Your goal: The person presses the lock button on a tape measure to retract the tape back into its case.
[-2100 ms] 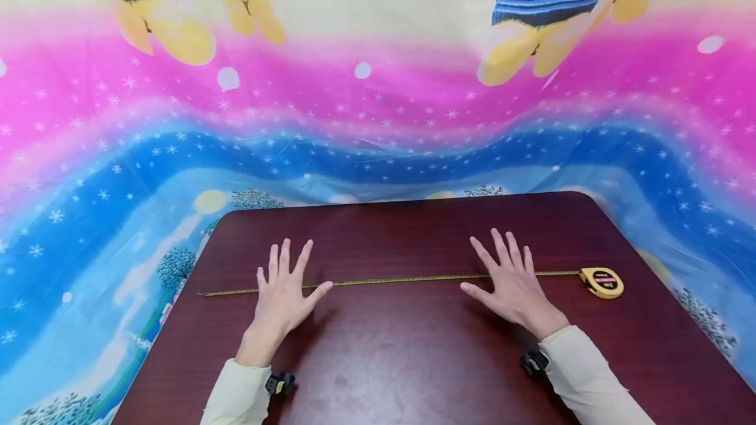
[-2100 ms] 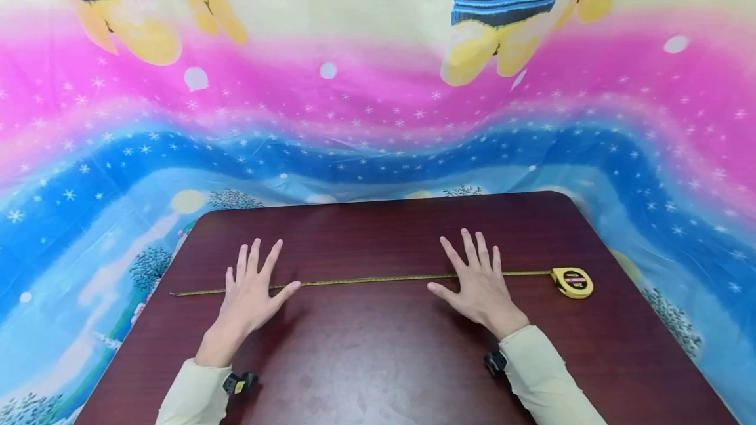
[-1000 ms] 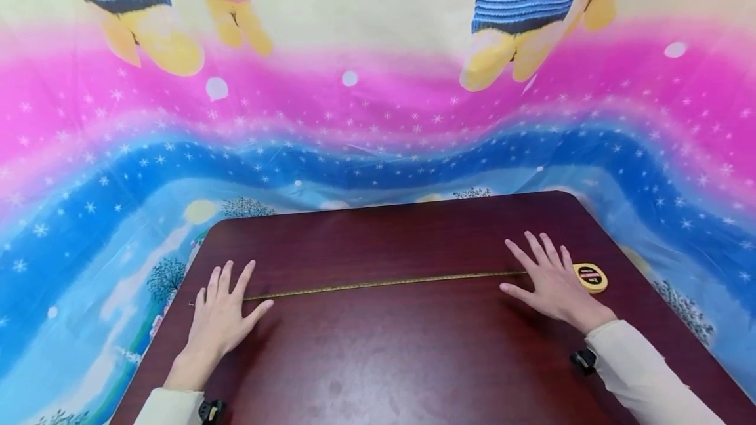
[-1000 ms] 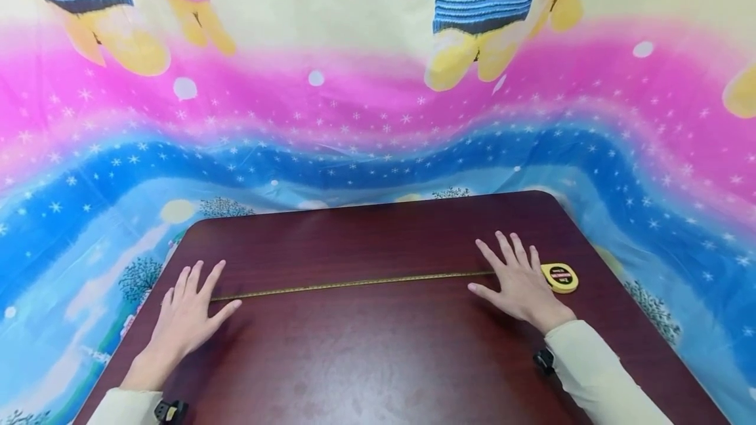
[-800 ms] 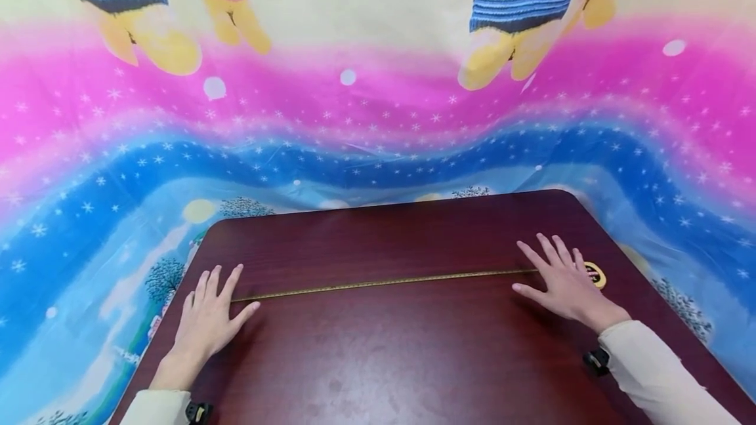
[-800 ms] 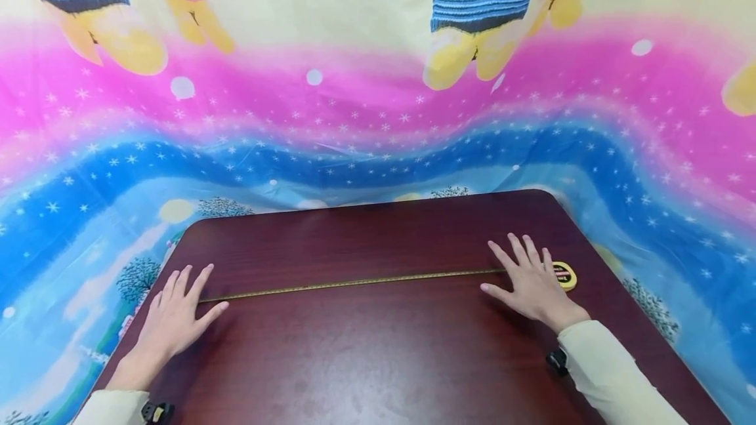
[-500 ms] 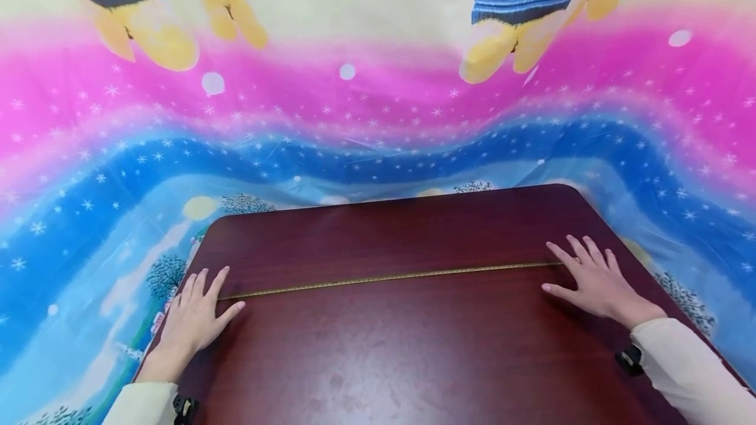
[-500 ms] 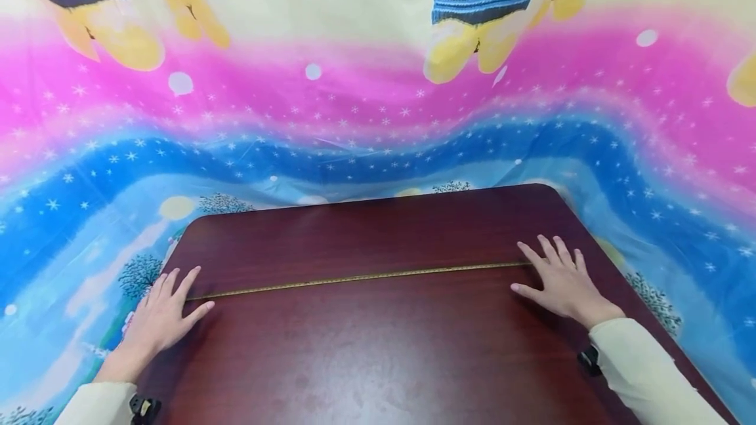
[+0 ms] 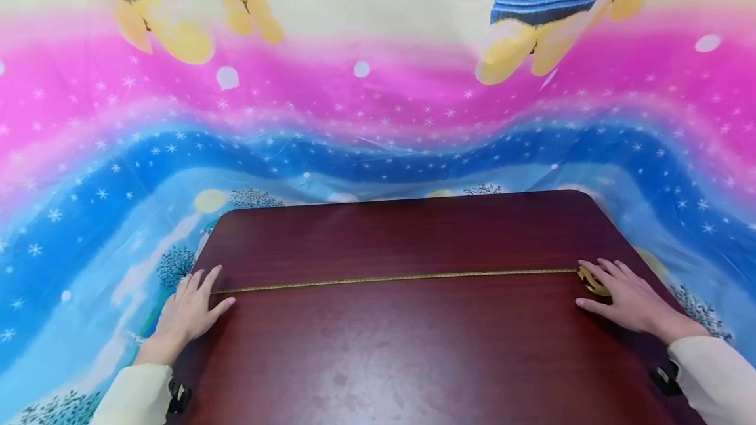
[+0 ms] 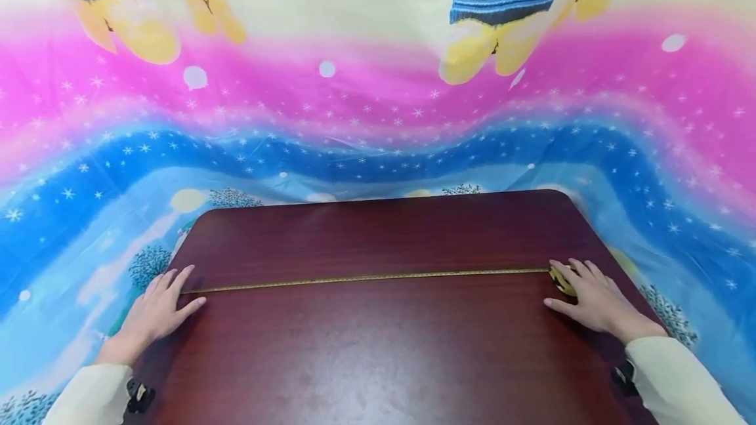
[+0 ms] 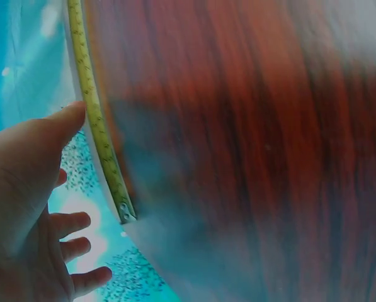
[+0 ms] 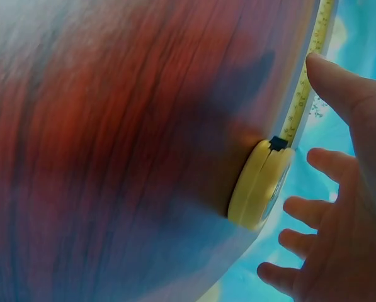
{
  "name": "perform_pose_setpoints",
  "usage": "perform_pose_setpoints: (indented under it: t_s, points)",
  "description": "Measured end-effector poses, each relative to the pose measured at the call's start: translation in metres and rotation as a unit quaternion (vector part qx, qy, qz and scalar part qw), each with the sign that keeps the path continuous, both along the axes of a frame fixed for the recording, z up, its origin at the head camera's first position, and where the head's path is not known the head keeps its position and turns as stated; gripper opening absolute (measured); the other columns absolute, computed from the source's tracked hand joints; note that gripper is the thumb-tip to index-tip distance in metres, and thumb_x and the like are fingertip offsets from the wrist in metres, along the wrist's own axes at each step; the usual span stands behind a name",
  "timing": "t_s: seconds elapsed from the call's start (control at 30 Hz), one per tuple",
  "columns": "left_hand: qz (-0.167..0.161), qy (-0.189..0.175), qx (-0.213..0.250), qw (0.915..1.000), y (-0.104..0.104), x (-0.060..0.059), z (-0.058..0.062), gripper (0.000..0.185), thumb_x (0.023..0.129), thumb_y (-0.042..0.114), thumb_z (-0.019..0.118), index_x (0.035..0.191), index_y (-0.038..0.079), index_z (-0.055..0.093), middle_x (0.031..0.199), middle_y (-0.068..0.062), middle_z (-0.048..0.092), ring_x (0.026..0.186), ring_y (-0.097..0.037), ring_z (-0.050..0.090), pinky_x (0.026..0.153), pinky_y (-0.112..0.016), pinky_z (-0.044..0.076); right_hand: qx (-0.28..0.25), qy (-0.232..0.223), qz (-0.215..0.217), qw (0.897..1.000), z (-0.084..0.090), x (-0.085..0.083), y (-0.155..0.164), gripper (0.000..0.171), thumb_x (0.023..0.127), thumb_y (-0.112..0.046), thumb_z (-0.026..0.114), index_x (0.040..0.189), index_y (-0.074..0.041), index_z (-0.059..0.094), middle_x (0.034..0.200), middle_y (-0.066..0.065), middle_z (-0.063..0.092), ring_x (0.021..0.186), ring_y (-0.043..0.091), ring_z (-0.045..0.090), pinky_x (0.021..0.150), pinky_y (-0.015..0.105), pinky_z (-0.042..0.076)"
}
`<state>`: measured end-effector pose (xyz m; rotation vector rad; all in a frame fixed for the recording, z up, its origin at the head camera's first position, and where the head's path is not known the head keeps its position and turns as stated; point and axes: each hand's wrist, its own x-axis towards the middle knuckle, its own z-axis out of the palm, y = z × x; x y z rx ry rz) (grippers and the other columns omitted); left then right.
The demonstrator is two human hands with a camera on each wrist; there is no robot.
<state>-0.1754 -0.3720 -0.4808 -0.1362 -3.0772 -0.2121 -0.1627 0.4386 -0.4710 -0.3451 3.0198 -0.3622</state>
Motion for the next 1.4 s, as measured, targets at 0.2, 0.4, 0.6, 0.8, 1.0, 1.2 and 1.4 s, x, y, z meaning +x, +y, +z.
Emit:
perform_pose_setpoints:
  t_s: [0.2, 0.4, 0.6, 0.8, 1.0, 1.2, 1.4]
  points:
    - [-0.006, 0.001, 0.004, 1.0, -0.006, -0.003, -0.002, 0.078, 0.097, 0.043, 0.065, 0.154, 0.001, 0.033, 0.149, -0.04, 0.035, 0.136, -0.063, 0.03, 0.1, -0.076, 0.036, -0.012, -0.001, 0.01, 1.0, -0.001, 0.0, 0.01, 0.085, 0.09, -0.048, 0.073, 0.152, -0.001, 0.039, 0.149, 0.041, 0.035, 0.133, 0.062, 0.033, 0.099, 0.074, 0.032]
    - [0.013, -0.008, 0.021, 0.9997, -0.014, -0.004, -0.004, 0.074, 0.097, 0.038, 0.066, 0.151, -0.002, 0.035, 0.146, -0.041, 0.037, 0.132, -0.063, 0.034, 0.096, -0.076, 0.04, -0.026, 0.026, 0.035, 0.999, -0.003, -0.004, 0.014, 0.075, 0.09, -0.031, 0.077, 0.148, 0.003, 0.043, 0.143, 0.038, 0.044, 0.125, 0.058, 0.044, 0.093, 0.069, 0.04]
    - [0.028, -0.025, 0.018, 0.9991, -0.019, -0.004, -0.003, 0.066, 0.096, 0.029, 0.067, 0.147, -0.003, 0.04, 0.139, -0.042, 0.045, 0.121, -0.061, 0.046, 0.082, -0.069, 0.05, -0.026, 0.033, 0.048, 0.998, -0.006, -0.004, 0.014, 0.069, 0.089, -0.021, 0.078, 0.144, 0.005, 0.046, 0.139, 0.034, 0.048, 0.122, 0.055, 0.049, 0.09, 0.067, 0.044]
    - [0.02, -0.024, 0.023, 0.9992, -0.02, -0.009, -0.003, 0.045, 0.097, 0.012, 0.064, 0.137, -0.005, 0.052, 0.131, -0.038, 0.055, 0.116, -0.058, 0.053, 0.08, -0.065, 0.051, -0.005, 0.08, 0.057, 0.995, -0.007, -0.004, 0.019, 0.061, 0.086, -0.01, 0.079, 0.139, 0.005, 0.052, 0.129, 0.027, 0.055, 0.113, 0.044, 0.057, 0.084, 0.059, 0.05]
    - [0.01, -0.006, 0.022, 0.9997, -0.019, -0.01, -0.002, 0.036, 0.095, 0.004, 0.065, 0.129, -0.007, 0.06, 0.125, -0.036, 0.059, 0.112, -0.054, 0.057, 0.08, -0.063, 0.053, -0.006, 0.085, 0.06, 0.995, -0.008, -0.006, 0.023, 0.057, 0.086, -0.004, 0.077, 0.137, 0.005, 0.053, 0.126, 0.029, 0.055, 0.11, 0.043, 0.057, 0.08, 0.056, 0.051]
    - [0.006, 0.016, 0.027, 0.9995, -0.021, -0.011, -0.004, 0.03, 0.093, 0.002, 0.067, 0.122, -0.006, 0.066, 0.118, -0.033, 0.064, 0.105, -0.051, 0.061, 0.078, -0.06, 0.055, -0.008, 0.089, 0.055, 0.994, -0.01, -0.007, 0.026, 0.056, 0.085, -0.004, 0.077, 0.136, 0.003, 0.054, 0.128, 0.028, 0.057, 0.111, 0.042, 0.057, 0.081, 0.054, 0.049]
    - [0.0, 0.023, 0.042, 0.9989, -0.024, -0.011, -0.007, 0.026, 0.093, 0.001, 0.067, 0.118, -0.006, 0.069, 0.114, -0.03, 0.067, 0.101, -0.049, 0.063, 0.077, -0.059, 0.055, -0.006, 0.08, 0.051, 0.996, -0.011, -0.006, 0.026, 0.055, 0.087, -0.007, 0.077, 0.136, 0.001, 0.054, 0.13, 0.027, 0.058, 0.112, 0.041, 0.057, 0.082, 0.05, 0.05]
